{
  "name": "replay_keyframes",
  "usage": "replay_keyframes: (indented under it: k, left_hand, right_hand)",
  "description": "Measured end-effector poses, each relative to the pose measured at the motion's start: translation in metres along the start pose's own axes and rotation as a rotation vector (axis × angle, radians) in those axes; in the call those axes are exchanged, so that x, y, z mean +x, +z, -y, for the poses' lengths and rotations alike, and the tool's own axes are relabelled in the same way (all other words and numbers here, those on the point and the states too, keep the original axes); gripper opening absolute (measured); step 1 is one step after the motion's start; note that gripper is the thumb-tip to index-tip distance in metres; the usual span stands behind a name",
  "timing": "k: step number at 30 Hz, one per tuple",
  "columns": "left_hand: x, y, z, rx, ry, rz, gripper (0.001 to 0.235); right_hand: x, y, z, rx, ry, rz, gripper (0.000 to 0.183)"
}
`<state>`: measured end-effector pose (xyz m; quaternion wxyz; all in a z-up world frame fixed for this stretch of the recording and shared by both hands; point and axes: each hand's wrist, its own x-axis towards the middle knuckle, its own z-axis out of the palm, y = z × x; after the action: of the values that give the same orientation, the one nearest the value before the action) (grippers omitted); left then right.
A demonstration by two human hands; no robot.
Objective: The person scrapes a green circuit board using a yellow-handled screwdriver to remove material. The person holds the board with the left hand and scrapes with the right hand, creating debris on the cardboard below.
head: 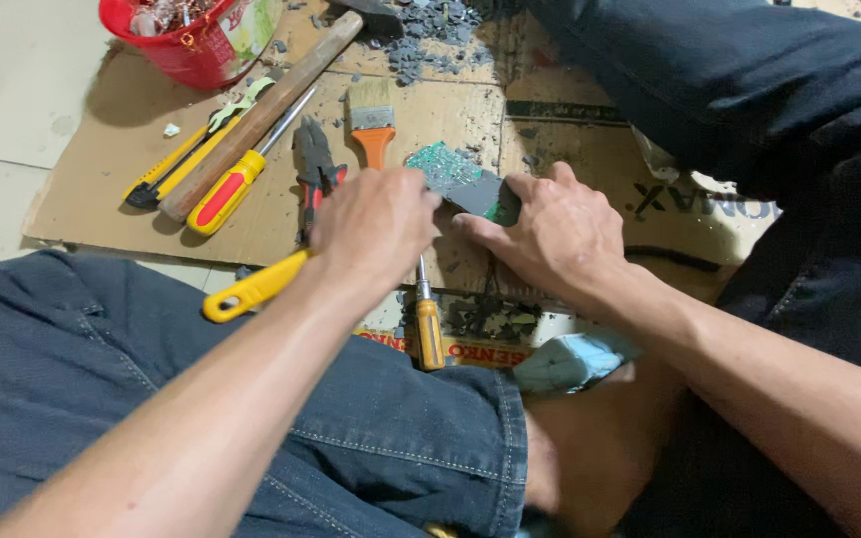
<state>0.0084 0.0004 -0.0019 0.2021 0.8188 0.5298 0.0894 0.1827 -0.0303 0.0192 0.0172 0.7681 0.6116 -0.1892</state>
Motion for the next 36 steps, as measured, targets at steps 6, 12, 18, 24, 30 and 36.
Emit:
replay_keyframes:
  k: [6, 12, 18, 24, 30, 36]
  left_hand:
    - [0.005, -0.007, 0.0, 0.043, -0.04, -0.019, 0.033]
    - [-0.005, -0.01, -0.008, 0.017, -0.004, 0.021, 0.03]
    - [-0.002, -0.002, -0.012, 0.108, -0.041, 0.042, 0.034]
    - [0.009, 0.007, -0.01, 0.197, -0.114, 0.109, 0.029]
    - [0.012, -0.002, -0.02, 0.297, -0.175, 0.118, 0.027]
    - [0.015, 0.003, -0.01, 0.23, -0.183, 0.091, 0.027]
  right_hand:
    - [0.001, 0.0, 0.0, 0.02, -0.005, -0.017, 0.072]
    - [0.001, 0.002, 0.002, 0.014, 0.035, 0.011, 0.075]
    - [0.004, 0.004, -0.002, 0.047, 0.019, 0.015, 0.081]
    - [0.002, 0.004, 0.001, 0.04, 0.038, 0.001, 0.079]
    - [-0.002, 0.002, 0.005, 0.009, 0.015, -0.048, 0.069]
    - [-0.006, 0.0, 0.007, -0.026, 0.02, -0.03, 0.07]
